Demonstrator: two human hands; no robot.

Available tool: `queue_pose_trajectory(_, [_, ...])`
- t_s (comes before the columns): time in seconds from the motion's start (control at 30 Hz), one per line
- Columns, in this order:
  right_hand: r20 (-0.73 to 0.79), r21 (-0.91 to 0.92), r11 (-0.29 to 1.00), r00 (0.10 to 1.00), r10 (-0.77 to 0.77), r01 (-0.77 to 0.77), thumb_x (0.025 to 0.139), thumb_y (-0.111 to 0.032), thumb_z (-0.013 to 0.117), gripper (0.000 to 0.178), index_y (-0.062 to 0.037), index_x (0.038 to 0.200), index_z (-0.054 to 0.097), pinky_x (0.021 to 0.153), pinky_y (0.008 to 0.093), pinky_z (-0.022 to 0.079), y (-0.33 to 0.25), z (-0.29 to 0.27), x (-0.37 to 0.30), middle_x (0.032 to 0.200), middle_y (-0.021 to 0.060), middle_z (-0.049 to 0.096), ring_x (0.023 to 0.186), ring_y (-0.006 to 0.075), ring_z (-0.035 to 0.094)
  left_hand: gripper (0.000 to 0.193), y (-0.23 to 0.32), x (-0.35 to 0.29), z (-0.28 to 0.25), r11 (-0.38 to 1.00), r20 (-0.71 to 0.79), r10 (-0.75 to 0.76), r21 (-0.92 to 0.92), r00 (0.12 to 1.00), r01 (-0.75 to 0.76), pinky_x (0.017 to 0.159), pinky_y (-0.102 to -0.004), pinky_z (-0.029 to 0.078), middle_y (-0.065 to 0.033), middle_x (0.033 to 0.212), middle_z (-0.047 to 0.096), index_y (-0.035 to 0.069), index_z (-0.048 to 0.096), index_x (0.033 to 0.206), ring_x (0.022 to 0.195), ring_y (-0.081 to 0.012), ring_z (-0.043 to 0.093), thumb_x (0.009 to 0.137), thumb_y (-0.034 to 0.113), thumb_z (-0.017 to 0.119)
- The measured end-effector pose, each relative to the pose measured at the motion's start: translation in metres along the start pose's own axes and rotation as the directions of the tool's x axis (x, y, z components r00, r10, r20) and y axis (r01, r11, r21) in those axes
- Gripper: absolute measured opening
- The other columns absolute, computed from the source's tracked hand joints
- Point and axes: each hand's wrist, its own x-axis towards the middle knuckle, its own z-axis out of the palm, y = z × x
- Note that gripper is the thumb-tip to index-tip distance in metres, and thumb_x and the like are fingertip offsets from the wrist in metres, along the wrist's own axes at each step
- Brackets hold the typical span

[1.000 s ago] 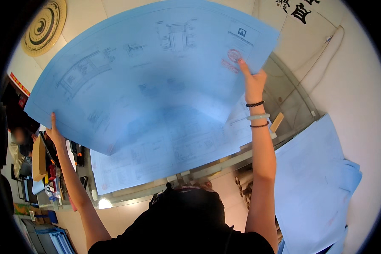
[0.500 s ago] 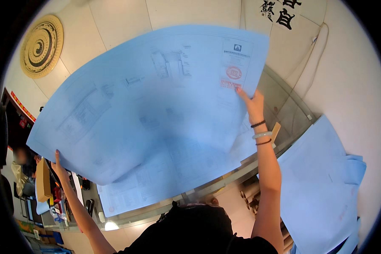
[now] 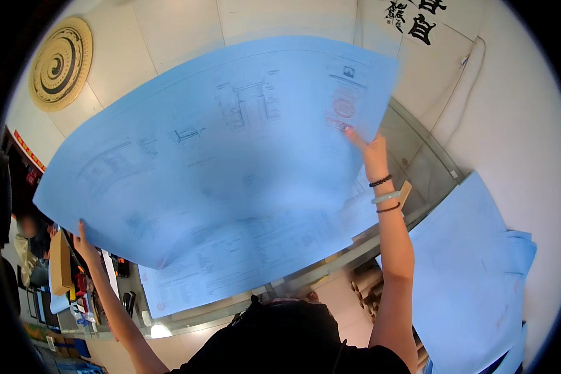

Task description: The person folds large blue blueprint sheets on a glass table. They repeatedly fold the sheets in half and then into smaller sections, stacking the finished items. The person also briefly uses a stapler on the paper and moves a small piece of paper to a trash bin.

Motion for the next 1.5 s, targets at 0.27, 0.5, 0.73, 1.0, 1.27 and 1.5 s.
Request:
queue_pose_trajectory(0.27, [-0.089, -0.060, 0.998, 0.996, 0.014, -0.019, 0.082, -0.020, 0.075, 0.032, 0.0056, 0.099, 0.067, 0.074, 0.0268, 0.048, 0.037, 0.000, -0.010, 0.093, 0.0052, 0.067, 0.081, 0.0104, 0.059, 0.034, -0.028, -0.008, 0.009, 0.998, -0.042, -0.065, 0.015, 0.997, 0.065, 0.072, -0.0269, 0.046, -0.0012, 0.098, 0.065, -0.002, 0.065, 0.107, 0.085, -0.0084, 0.057, 0.091, 0.029, 0.066])
queue_pose_trajectory(0.5, [0.030, -0.038, 0.994, 0.994, 0.108, -0.107, 0.082, -0.022, 0.075, 0.037, 0.0069, 0.104, 0.065, 0.075, 0.0278, 0.049, 0.019, -0.010, -0.012, 0.093, 0.0074, 0.068, 0.082, 0.0115, 0.060, 0.035, -0.023, -0.016, -0.009, 0.996, -0.013, -0.047, 0.080, 0.999, 0.048, 0.070, -0.0276, 0.048, -0.0027, 0.096, 0.066, 0.000, 0.065, 0.108, 0.080, -0.0102, 0.060, 0.091, 0.030, 0.066])
queue_pose_trajectory(0.73, [-0.048, -0.202, 0.974, 0.994, 0.095, -0.103, 0.085, -0.022, 0.071, 0.026, 0.0022, 0.094, 0.070, 0.069, 0.0270, 0.049, 0.100, -0.024, -0.055, 0.089, 0.0059, 0.069, 0.077, 0.0108, 0.061, 0.031, -0.066, -0.075, -0.015, 0.989, 0.007, -0.105, 0.107, 0.994, 0.104, 0.047, -0.0237, 0.026, 0.0086, 0.062, 0.047, 0.007, 0.060, 0.080, 0.050, -0.0017, 0.034, 0.090, 0.036, 0.066])
queue_pose_trajectory(1.0, [0.023, -0.243, 0.953, 0.981, 0.193, -0.182, 0.085, -0.020, 0.071, 0.027, 0.0049, 0.097, 0.069, 0.065, 0.0265, 0.049, 0.071, -0.036, -0.013, 0.083, 0.0060, 0.069, 0.071, 0.0094, 0.060, 0.026, -0.050, -0.008, -0.040, 0.960, 0.082, -0.146, 0.253, 0.986, 0.121, 0.057, -0.0241, 0.041, 0.0044, 0.072, 0.060, 0.003, 0.068, 0.086, 0.062, -0.0044, 0.048, 0.087, 0.029, 0.071])
queue_pose_trajectory(1.27, [0.045, -0.696, 0.693, 0.952, 0.304, -0.188, 0.075, -0.033, 0.077, 0.042, 0.0050, 0.090, 0.066, 0.065, 0.0324, 0.050, 0.180, -0.060, -0.020, 0.074, 0.0147, 0.065, 0.064, 0.0232, 0.060, 0.044, -0.178, -0.035, -0.017, 0.908, 0.145, -0.130, 0.415, 0.981, 0.059, 0.046, -0.0276, 0.021, 0.0086, 0.052, 0.035, 0.007, 0.047, 0.059, 0.049, -0.0037, 0.025, 0.086, 0.032, 0.072])
queue_pose_trajectory(1.5, [0.130, -0.932, 0.354, 0.837, 0.531, -0.080, 0.074, -0.041, 0.073, 0.056, 0.0050, 0.105, 0.063, 0.088, 0.0404, 0.046, 0.299, -0.033, -0.033, 0.110, 0.0221, 0.063, 0.102, 0.0350, 0.059, 0.037, -0.269, -0.052, -0.019, 0.629, 0.280, -0.362, 0.777, 0.889, 0.011, 0.052, -0.0357, 0.041, -0.0015, 0.061, 0.056, -0.005, 0.065, 0.072, 0.055, -0.0156, 0.050, 0.083, 0.029, 0.071])
